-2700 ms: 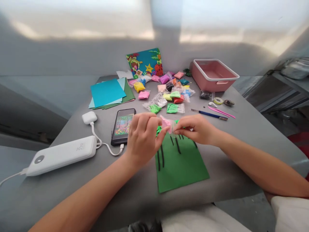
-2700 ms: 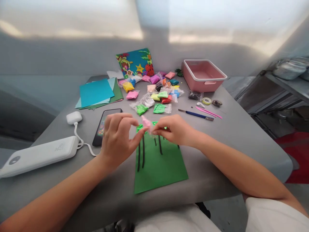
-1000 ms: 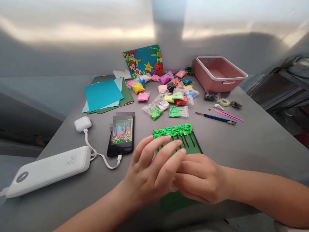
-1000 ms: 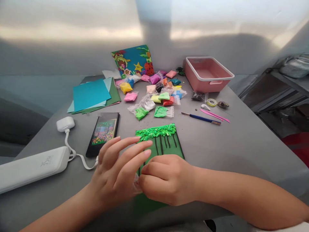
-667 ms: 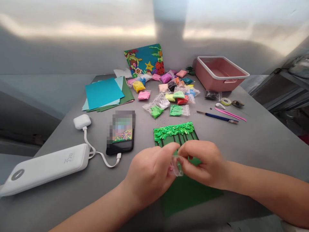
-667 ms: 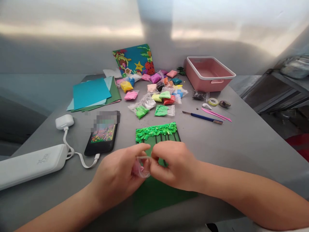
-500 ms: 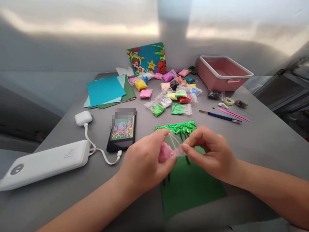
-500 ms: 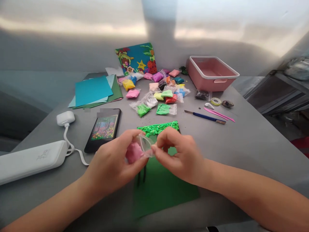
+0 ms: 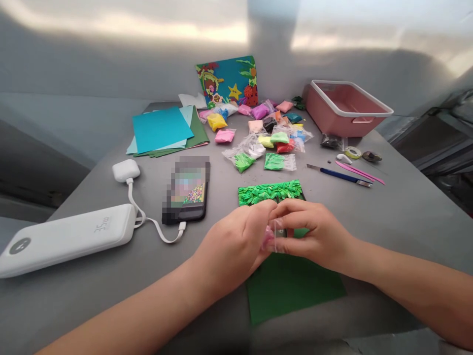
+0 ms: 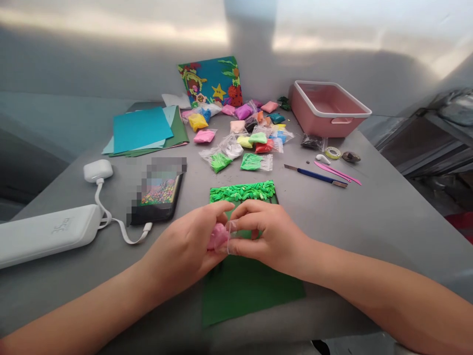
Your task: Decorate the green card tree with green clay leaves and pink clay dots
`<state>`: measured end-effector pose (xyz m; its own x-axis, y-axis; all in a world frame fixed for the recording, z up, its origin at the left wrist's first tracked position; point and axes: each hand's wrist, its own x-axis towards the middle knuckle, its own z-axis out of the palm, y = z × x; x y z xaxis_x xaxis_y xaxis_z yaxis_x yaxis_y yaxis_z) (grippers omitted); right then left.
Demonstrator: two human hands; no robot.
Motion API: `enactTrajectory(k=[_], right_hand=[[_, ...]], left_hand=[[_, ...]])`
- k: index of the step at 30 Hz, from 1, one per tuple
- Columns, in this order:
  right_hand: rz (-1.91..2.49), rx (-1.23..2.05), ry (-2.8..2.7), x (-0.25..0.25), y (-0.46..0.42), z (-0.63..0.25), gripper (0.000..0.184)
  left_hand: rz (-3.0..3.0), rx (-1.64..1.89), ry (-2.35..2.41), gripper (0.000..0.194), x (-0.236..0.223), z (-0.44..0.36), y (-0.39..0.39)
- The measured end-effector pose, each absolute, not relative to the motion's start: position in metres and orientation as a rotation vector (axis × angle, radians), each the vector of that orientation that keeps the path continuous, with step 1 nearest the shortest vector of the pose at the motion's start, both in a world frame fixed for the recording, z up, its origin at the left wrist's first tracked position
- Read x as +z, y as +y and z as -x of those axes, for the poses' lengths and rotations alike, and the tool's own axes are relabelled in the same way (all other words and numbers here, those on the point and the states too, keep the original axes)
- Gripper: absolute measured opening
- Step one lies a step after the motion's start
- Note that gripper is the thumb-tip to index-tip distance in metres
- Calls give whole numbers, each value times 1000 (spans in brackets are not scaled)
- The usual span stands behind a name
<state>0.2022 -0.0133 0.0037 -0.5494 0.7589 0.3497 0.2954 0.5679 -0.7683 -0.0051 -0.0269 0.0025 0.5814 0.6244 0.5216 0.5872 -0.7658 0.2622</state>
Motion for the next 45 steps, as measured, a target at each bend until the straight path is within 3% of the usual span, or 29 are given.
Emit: enactTrajectory(k=[7,14,18,25,31,37,45], right_hand=[[946,852,-2038,26,-9,-208,3],[699,495,-2127,22,-7,-212,8],[738,312,-2201,20,-8,-214,6],[648,493,-2223,16,-12,-209,5],[595,368,-2212,15,-12,-206,15],[660,380,-2246,21,-14,-211,5],[571,384,-2274,17,-17,-204,12]], left_hand=[[-2090,1062,1072,59,8,4,-34],[-1019,680,924,41,30,0,-25],[-970,746,976,42,29,-4,-27],[-991,698,965,52,25,-3,-28],[-964,705,887,42,22,-4,-28],[-837,739,894,43,23,-7,-36],[-914,683,867,44,25,-8,-34]])
